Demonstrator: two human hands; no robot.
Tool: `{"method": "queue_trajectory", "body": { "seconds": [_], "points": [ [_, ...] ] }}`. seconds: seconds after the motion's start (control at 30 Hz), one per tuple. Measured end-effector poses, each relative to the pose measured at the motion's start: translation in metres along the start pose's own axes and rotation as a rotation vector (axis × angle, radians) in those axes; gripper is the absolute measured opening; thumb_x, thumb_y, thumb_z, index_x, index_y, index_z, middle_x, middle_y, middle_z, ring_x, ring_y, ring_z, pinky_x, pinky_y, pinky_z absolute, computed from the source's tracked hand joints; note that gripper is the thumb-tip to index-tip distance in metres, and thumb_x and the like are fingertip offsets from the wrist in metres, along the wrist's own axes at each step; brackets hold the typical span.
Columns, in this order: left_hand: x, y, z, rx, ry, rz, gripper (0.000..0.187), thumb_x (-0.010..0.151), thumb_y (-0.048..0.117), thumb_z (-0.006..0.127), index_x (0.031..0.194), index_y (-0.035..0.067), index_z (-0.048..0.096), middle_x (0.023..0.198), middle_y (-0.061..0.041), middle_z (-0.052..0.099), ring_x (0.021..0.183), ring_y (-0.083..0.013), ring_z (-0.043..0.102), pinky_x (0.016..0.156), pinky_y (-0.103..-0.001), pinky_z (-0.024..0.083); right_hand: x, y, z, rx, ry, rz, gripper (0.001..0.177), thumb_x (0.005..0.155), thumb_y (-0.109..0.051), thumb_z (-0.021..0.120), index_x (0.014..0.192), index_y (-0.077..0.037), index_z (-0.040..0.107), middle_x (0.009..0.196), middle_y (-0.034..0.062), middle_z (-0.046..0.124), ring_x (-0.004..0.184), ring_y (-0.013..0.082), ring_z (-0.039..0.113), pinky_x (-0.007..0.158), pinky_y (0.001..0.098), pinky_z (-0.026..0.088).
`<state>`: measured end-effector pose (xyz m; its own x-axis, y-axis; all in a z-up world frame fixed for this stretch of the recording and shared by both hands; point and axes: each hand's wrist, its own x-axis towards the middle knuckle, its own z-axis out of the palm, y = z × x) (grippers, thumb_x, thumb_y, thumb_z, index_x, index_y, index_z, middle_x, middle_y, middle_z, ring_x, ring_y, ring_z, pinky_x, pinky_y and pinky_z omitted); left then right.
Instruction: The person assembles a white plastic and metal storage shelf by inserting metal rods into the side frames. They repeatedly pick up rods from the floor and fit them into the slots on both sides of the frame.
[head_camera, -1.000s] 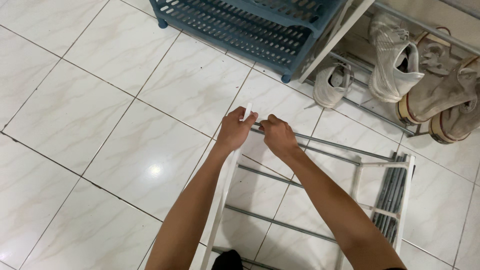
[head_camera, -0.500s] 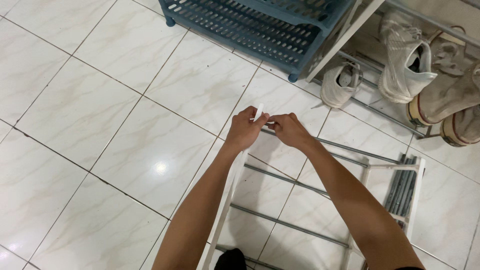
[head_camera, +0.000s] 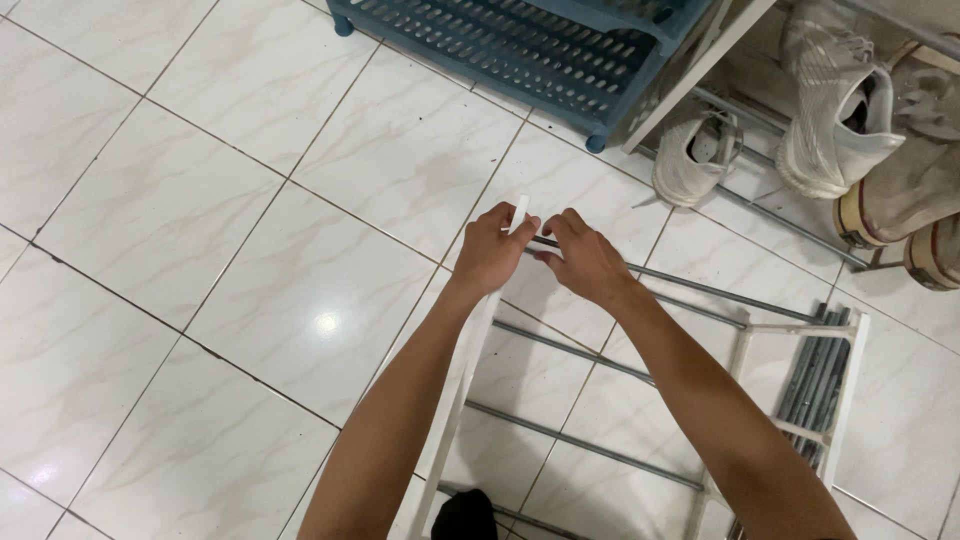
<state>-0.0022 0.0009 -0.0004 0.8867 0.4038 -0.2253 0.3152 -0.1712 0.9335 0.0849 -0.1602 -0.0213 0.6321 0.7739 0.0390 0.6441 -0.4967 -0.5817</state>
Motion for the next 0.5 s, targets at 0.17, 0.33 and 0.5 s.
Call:
{"method": "queue_trajectory", "body": {
  "seconds": [0.17, 0.33, 0.5],
  "points": [
    [0.001, -0.002, -0.001, 0.055, 0.004, -0.024, 0.042, 0.089, 0.041, 0.064, 0.102, 0.003, 0.073, 0.096, -0.016, 0.078, 0.08, -0.0258, 0.073, 0.074, -0.037, 0.054, -0.002, 0.007, 0.013, -0.147, 0.105, 0.008, 0.009, 0.091, -0.009, 0.071, 0.087, -0.001, 0.07, 0.096, 0.015, 0.063, 0.076, 0.0366, 0.069, 0.067, 0.0459, 0.056],
    [0.002, -0.003, -0.003, 0.058, 0.003, 0.014, 0.042, 0.09, 0.042, 0.064, 0.101, 0.003, 0.074, 0.096, -0.016, 0.078, 0.082, -0.0234, 0.072, 0.075, -0.036, 0.054, -0.002, 0.021, 0.017, -0.143, 0.074, -0.055, 0.007, 0.092, -0.007, 0.069, 0.091, -0.001, 0.072, 0.091, 0.014, 0.065, 0.074, 0.035, 0.069, 0.067, 0.0435, 0.058],
    [0.001, -0.001, -0.001, 0.039, -0.014, -0.037, 0.041, 0.089, 0.042, 0.064, 0.101, 0.003, 0.072, 0.098, -0.014, 0.077, 0.077, -0.0261, 0.071, 0.073, -0.038, 0.053, -0.001, 0.03, 0.008, -0.108, -0.02, -0.016, 0.015, 0.092, 0.0, 0.062, 0.097, -0.004, 0.076, 0.095, 0.0157, 0.073, 0.082, 0.0373, 0.071, 0.074, 0.0451, 0.058]
  ]
}}
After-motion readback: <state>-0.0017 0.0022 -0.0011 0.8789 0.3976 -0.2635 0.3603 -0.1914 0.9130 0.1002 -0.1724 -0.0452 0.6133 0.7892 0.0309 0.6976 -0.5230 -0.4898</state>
